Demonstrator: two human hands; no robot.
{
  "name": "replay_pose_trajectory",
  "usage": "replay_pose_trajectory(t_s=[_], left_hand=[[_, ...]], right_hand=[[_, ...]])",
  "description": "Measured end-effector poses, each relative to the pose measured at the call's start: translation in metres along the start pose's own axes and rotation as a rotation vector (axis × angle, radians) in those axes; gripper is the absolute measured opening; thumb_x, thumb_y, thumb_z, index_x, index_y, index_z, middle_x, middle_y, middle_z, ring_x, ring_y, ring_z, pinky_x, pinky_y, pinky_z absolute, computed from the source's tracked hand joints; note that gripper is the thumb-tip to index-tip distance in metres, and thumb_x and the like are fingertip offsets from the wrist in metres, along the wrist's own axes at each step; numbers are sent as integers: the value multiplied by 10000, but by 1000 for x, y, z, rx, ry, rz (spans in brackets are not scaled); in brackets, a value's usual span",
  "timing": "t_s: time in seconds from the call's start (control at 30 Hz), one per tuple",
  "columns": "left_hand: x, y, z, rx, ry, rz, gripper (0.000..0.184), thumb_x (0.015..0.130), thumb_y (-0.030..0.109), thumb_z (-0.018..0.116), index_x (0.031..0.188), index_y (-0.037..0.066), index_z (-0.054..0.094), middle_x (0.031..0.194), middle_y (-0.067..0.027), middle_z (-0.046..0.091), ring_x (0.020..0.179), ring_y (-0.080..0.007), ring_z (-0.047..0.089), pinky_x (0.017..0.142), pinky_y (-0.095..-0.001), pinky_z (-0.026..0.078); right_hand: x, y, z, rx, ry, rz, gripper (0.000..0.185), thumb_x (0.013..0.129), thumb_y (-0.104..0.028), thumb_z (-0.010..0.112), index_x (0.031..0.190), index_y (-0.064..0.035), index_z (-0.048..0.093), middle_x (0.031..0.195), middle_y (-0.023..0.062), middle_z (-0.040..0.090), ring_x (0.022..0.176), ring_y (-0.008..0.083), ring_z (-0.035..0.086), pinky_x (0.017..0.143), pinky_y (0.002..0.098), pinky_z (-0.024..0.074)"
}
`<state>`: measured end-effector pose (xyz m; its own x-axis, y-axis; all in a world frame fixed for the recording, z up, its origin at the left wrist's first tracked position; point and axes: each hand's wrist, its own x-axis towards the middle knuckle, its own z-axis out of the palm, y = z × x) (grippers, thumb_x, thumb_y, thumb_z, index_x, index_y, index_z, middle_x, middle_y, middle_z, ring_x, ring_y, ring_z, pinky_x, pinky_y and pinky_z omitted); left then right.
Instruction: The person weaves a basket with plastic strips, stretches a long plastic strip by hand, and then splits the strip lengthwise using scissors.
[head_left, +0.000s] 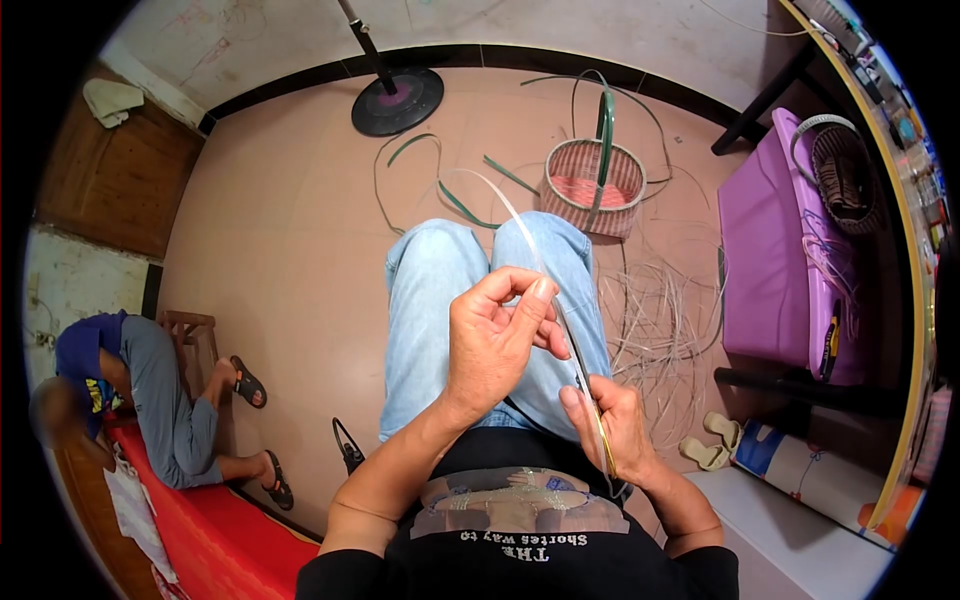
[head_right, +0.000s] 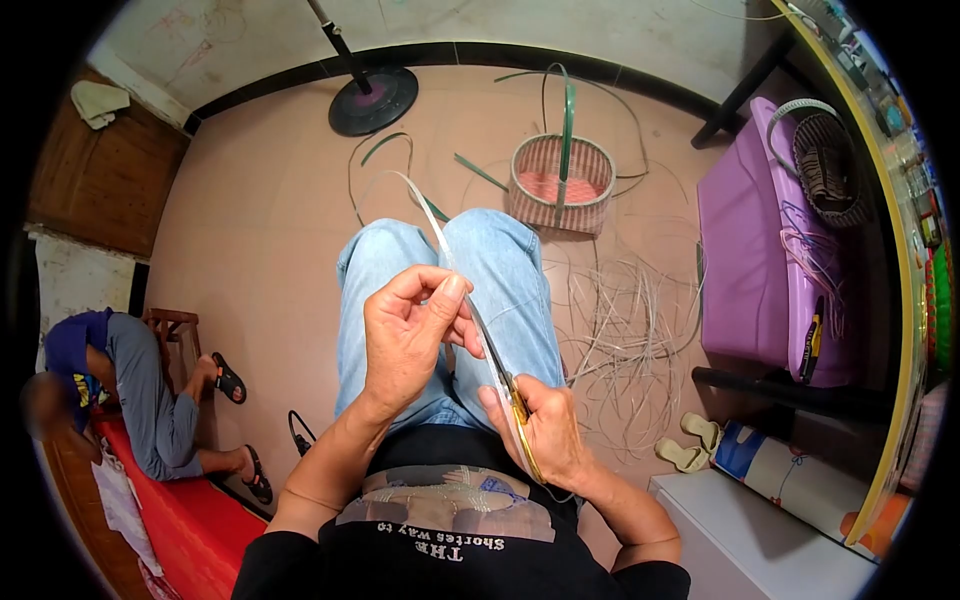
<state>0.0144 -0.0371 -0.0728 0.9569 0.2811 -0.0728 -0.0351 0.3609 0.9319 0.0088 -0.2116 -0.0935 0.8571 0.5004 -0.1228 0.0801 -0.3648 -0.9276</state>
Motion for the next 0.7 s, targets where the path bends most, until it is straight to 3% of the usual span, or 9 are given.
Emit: replay_pose_trajectory(t_s=[0.07, 0.17, 0.27, 0.37, 0.57, 0.7], left_hand=[[0, 0, 0, -4, 2, -1, 156, 969, 120, 548, 938, -32, 558, 707, -67, 593, 580, -141, 634, 520, -254, 541], [-1, 0, 1, -13, 5, -9, 156, 970, 120, 545, 938, -32, 559, 712, -68, 595, 584, -145, 637, 524, -255, 542], [0, 0, -1, -24, -9, -27, 159, 969, 123, 547, 939, -33, 560, 729, -71, 598, 589, -149, 640, 531, -257, 546], [1, 0, -3, -56, -22, -47, 161, 966, 123, 552, 947, -36, 562, 747, -76, 603, 593, -151, 642, 535, -259, 548], [-1, -3, -4, -70, -28, -50, 154, 960, 107, 555, 967, -46, 567, 766, -87, 607, 600, -152, 642, 540, -263, 549], [-6, -3, -10, -121, -54, -104, 150, 958, 98, 555, 971, -51, 570, 779, -85, 608, 614, -149, 638, 566, -264, 547]], right_hand=[[-1, 1, 1, 4, 2, 5, 441, 876, -236, 689, 597, 0, 442, 460, 92, 364, 442, 111, 335, 399, 329, 314], [-3, 0, -1, -3, -45, 27, 361, 939, -210, 600, 662, -1, 499, 530, -25, 336, 523, 64, 318, 444, 278, 285], [-3, 2, 0, -9, -37, 6, 355, 940, -205, 597, 662, -3, 504, 530, -29, 336, 523, 62, 319, 443, 277, 283], [-3, 4, 2, -24, 9, 4, 431, 870, -212, 693, 589, -2, 443, 462, 75, 364, 449, 93, 343, 398, 318, 314], [-3, 4, -1, 90, -36, 48, 369, 880, -193, 676, 633, 3, 483, 492, 17, 395, 499, 67, 360, 427, 285, 313], [0, 14, 1, 326, 17, 160, 300, 926, -212, 625, 719, -9, 547, 602, -28, 488, 563, 42, 402, 491, 228, 327]])
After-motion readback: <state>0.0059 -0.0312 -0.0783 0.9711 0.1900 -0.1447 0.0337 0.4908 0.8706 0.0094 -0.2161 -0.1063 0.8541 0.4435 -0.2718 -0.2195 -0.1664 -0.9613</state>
